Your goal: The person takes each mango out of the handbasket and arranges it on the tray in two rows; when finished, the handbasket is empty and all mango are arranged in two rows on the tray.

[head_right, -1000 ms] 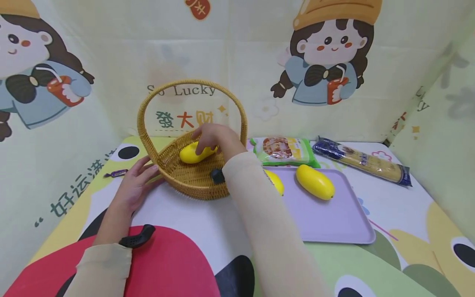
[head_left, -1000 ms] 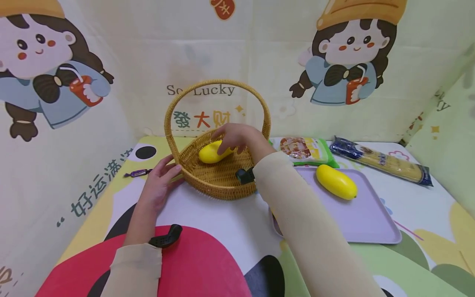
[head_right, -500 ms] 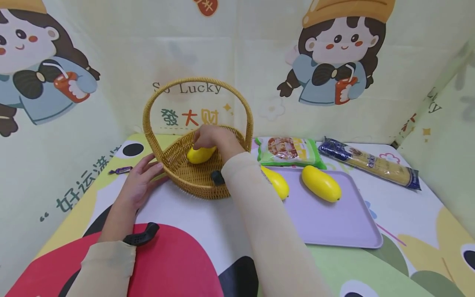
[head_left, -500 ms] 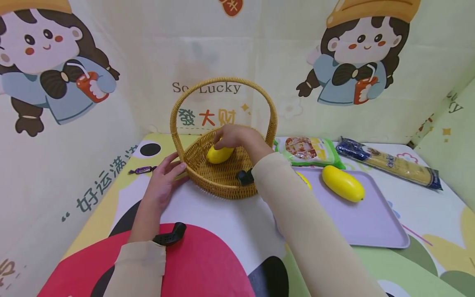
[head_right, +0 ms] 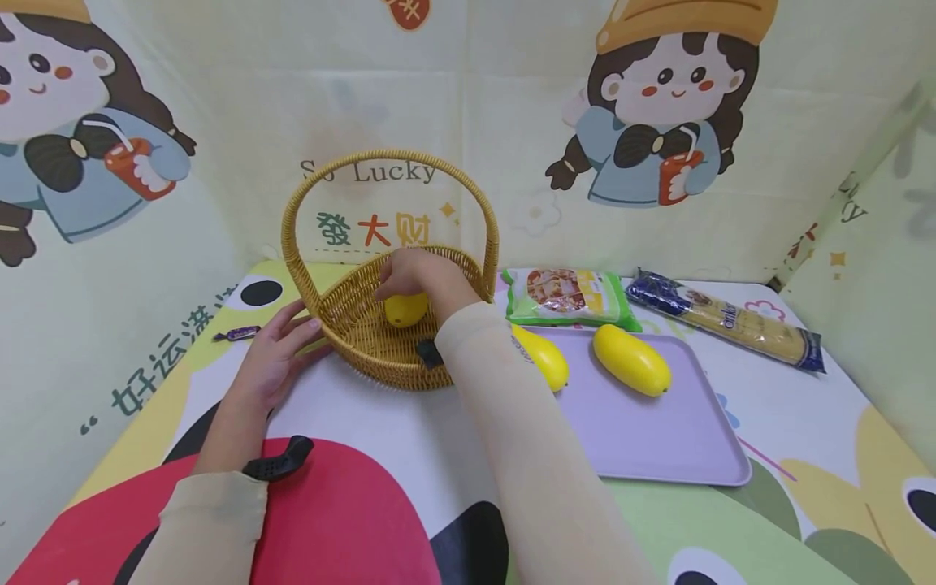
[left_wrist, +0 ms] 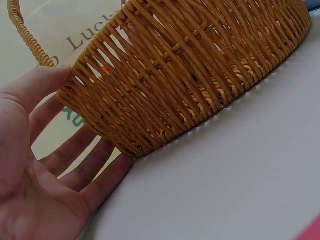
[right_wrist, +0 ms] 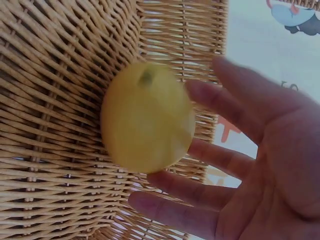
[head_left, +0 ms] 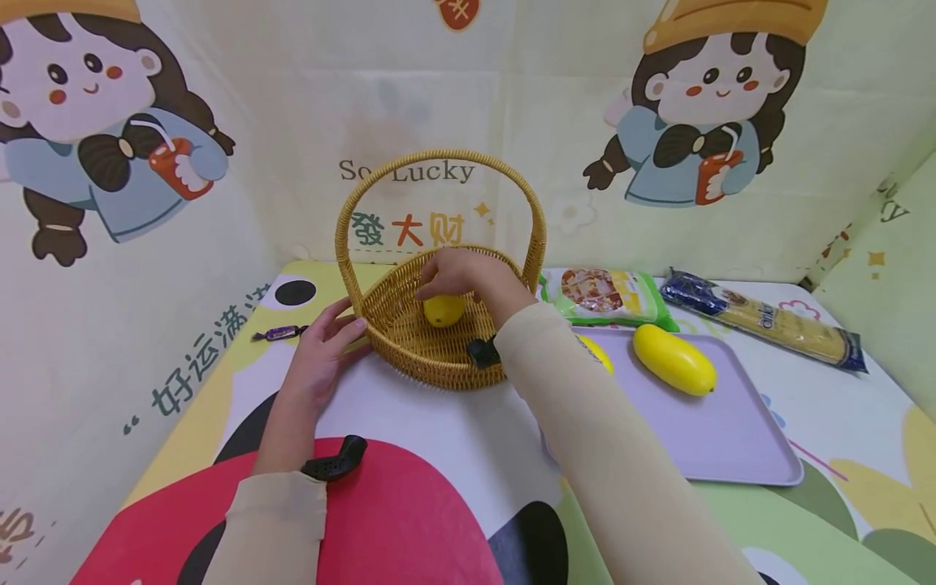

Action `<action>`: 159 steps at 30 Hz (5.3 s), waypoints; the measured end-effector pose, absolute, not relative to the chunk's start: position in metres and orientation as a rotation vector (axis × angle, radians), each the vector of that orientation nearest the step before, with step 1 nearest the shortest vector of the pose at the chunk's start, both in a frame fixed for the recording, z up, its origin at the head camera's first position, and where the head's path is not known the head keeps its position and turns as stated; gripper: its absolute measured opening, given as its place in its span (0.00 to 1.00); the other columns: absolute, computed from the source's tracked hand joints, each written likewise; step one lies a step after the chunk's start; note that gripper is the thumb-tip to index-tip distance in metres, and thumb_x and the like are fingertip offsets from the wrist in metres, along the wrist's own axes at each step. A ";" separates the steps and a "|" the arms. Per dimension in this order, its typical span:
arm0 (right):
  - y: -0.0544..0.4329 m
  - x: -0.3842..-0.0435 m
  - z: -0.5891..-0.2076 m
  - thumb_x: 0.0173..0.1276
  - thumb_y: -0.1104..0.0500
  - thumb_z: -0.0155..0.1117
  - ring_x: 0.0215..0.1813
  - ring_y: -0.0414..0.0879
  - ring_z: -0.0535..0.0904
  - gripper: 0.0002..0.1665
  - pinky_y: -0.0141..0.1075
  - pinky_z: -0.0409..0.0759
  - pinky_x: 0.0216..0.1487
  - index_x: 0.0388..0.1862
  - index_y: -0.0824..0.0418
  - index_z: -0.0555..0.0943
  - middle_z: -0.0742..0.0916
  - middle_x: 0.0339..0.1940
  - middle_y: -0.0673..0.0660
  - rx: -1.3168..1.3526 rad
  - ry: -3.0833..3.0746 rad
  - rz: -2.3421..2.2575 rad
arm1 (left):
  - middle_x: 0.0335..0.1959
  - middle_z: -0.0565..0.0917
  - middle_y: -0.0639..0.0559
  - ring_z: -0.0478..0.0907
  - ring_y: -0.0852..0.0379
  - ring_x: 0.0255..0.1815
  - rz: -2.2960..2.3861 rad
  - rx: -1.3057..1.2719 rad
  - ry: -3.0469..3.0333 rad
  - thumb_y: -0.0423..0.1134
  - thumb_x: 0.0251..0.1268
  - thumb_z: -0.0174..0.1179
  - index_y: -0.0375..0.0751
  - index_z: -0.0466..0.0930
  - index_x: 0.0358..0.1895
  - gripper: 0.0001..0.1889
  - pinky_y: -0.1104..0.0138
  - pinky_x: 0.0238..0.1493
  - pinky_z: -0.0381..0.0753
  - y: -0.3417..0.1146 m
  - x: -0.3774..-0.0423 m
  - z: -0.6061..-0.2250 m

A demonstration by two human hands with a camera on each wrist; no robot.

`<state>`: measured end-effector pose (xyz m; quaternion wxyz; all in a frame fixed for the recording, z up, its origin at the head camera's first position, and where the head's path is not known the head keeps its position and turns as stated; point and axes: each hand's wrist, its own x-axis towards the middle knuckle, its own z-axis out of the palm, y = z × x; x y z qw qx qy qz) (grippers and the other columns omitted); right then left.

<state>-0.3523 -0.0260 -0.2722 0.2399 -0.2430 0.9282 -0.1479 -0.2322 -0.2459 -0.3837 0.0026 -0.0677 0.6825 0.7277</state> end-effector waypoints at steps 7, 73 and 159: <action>-0.019 -0.350 -0.273 0.68 0.66 0.69 0.58 0.53 0.74 0.34 0.42 0.82 0.44 0.71 0.47 0.77 0.74 0.73 0.56 -0.623 2.546 -0.460 | 0.75 0.68 0.45 0.76 0.56 0.66 2.276 -0.228 2.134 0.50 0.76 0.62 0.60 0.60 0.81 0.35 0.53 0.75 0.74 -0.245 -0.232 -0.382; 0.096 -0.287 -0.213 0.65 0.59 0.74 0.66 0.58 0.77 0.44 0.53 0.79 0.66 0.78 0.38 0.69 0.72 0.79 0.46 -0.912 2.548 -0.693 | 0.76 0.66 0.44 0.78 0.61 0.62 2.286 -0.207 2.128 0.49 0.76 0.62 0.59 0.58 0.82 0.36 0.62 0.68 0.81 -0.246 -0.231 -0.377; 0.319 -0.160 -0.321 0.62 0.50 0.79 0.54 0.51 0.80 0.44 0.36 0.83 0.44 0.77 0.49 0.73 0.80 0.68 0.63 -0.459 2.666 -0.718 | 0.65 0.72 0.58 0.79 0.65 0.59 2.336 -0.180 2.044 0.50 0.73 0.64 0.57 0.56 0.83 0.40 0.70 0.59 0.85 -0.248 -0.228 -0.381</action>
